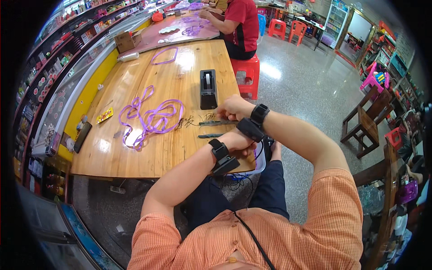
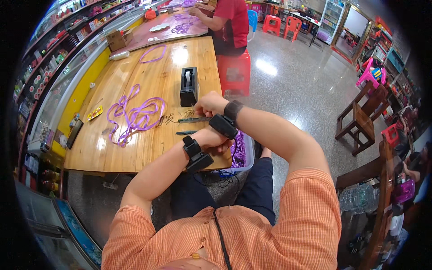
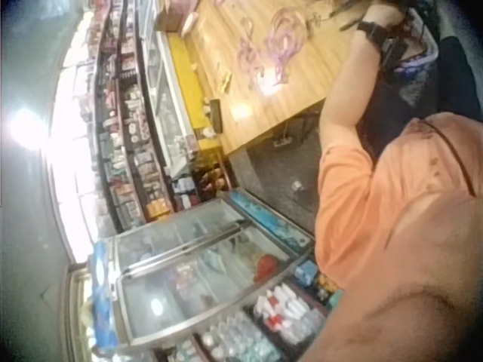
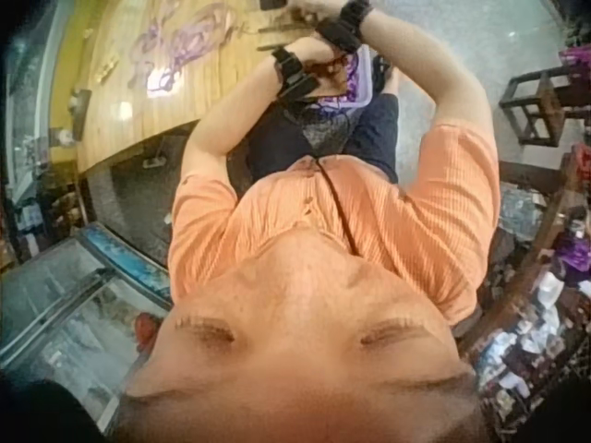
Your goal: Bundling purple plastic strips using hands and a tape dispenser.
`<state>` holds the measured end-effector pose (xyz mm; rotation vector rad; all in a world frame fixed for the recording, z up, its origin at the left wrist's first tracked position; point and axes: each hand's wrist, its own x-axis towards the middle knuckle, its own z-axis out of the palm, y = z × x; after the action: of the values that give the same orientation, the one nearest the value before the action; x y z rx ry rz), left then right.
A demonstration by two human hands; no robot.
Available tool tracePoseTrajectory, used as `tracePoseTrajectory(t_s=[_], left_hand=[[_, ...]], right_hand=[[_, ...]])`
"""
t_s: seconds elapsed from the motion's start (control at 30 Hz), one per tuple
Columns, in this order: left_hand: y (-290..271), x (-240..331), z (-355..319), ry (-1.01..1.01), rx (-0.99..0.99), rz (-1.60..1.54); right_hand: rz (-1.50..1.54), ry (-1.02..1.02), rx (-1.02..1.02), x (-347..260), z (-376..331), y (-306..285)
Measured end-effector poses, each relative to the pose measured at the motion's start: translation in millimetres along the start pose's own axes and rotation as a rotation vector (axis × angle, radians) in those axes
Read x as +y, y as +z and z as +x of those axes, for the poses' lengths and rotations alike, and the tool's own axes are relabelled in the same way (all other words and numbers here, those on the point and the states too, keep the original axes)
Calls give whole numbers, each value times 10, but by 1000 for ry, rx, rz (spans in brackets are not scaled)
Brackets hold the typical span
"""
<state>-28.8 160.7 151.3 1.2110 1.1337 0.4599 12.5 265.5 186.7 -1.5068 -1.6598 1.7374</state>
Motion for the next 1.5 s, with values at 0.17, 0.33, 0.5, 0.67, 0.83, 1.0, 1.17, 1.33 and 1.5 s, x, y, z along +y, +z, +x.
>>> tracePoseTrajectory(t_s=[0.17,0.33,0.5,0.67,0.83,1.0,1.17,1.33,1.5], left_hand=[[-9,152,-99,65,10,-24],[-85,124,25,54,-44,84],[-56,157,-5,81,-50,35],[-62,164,-14,52,-41,69],[-40,181,-26,55,-47,0],[-27,196,-14,41,-35,-20],[-38,201,-50,24,-44,-30],[-14,231,-56,22,-18,-29],[-24,202,-39,25,-39,-56]], right_hand=[[-32,-187,-135,-59,-232,-483],[-244,-244,-267,-158,-674,-1102],[-780,-388,-350,126,-658,-1242],[-954,-501,-426,239,-564,-1243],[-1082,-521,-402,248,-523,-1248],[-1184,-450,-290,245,-561,-1219],[-1325,-493,2,267,-720,-1230],[-1009,-858,-226,446,-629,-1276],[-1140,-897,-350,411,-526,-1288]])
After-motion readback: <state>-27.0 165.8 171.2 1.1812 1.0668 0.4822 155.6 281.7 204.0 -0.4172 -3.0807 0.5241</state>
